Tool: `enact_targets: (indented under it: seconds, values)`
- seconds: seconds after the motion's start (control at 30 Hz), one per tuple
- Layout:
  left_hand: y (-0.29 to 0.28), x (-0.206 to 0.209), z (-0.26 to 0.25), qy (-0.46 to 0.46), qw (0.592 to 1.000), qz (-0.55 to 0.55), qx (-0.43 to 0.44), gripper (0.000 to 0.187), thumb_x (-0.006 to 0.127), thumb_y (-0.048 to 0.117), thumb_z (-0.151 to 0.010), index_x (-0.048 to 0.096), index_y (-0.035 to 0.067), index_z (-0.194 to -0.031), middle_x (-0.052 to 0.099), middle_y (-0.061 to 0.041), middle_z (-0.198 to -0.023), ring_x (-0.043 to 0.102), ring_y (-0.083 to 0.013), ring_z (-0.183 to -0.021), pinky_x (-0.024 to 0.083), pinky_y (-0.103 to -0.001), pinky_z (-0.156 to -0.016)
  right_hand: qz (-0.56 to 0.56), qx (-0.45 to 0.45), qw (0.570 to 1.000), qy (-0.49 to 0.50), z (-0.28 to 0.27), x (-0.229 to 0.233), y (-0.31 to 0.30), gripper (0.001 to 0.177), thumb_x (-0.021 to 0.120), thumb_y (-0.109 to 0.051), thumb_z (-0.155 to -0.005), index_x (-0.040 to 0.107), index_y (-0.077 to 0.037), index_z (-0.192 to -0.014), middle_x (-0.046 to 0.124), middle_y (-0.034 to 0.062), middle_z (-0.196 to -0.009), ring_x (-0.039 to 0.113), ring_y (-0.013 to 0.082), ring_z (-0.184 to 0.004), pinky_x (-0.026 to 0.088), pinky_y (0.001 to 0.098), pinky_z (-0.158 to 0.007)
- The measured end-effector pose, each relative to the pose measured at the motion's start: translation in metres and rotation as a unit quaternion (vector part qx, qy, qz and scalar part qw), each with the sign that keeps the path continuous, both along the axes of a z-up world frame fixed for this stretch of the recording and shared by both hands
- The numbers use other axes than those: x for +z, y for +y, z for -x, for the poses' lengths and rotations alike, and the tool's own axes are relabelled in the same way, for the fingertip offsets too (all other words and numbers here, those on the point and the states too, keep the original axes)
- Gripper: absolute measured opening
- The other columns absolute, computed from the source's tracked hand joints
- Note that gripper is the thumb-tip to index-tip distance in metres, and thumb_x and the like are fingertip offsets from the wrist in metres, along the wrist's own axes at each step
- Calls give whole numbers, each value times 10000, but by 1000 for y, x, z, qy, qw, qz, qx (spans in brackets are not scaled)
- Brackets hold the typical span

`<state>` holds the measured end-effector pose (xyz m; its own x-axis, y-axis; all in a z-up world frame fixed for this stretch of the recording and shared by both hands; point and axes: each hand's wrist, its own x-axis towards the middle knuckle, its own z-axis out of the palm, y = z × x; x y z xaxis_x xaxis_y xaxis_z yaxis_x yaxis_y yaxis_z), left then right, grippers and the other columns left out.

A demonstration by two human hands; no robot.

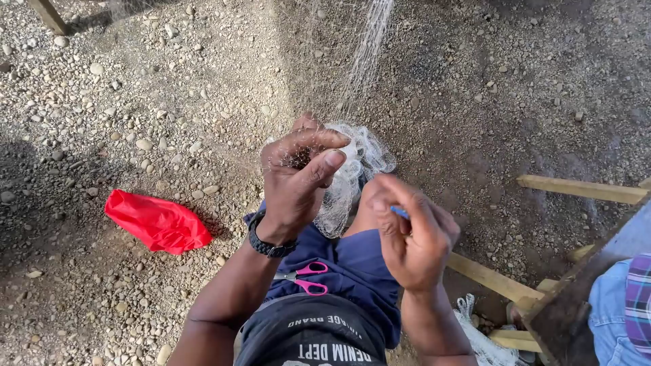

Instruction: Repairing a fine-mesh fishing net using a blue plastic shuttle and scissors.

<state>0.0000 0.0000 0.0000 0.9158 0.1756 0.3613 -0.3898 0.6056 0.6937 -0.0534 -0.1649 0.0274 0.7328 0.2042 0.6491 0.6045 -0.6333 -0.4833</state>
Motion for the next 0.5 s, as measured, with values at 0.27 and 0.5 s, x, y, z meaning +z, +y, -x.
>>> enact_targets:
  seconds: [0.27, 0.5]
  values:
    - [4, -10, 0, 4, 999, -17, -31, 161, 760, 220, -978, 739, 76, -1047, 673, 1, -795, 398, -47, -527, 306, -194, -458, -5, 43, 999, 22, 25, -11, 10, 170, 562, -51, -1017, 706, 1, -1092, 721, 94, -858, 624, 197, -633, 526, 321, -641]
    - [9, -15, 1, 15, 997, -70, 21, 142, 752, 212, -963, 737, 75, -997, 676, -12, -856, 438, -62, -490, 368, -146, -509, 10, 67, 998, 10, 41, -41, 13, 176, 583, -48, -993, 724, -16, -1094, 758, 78, -877, 696, 195, -673, 557, 326, -673]
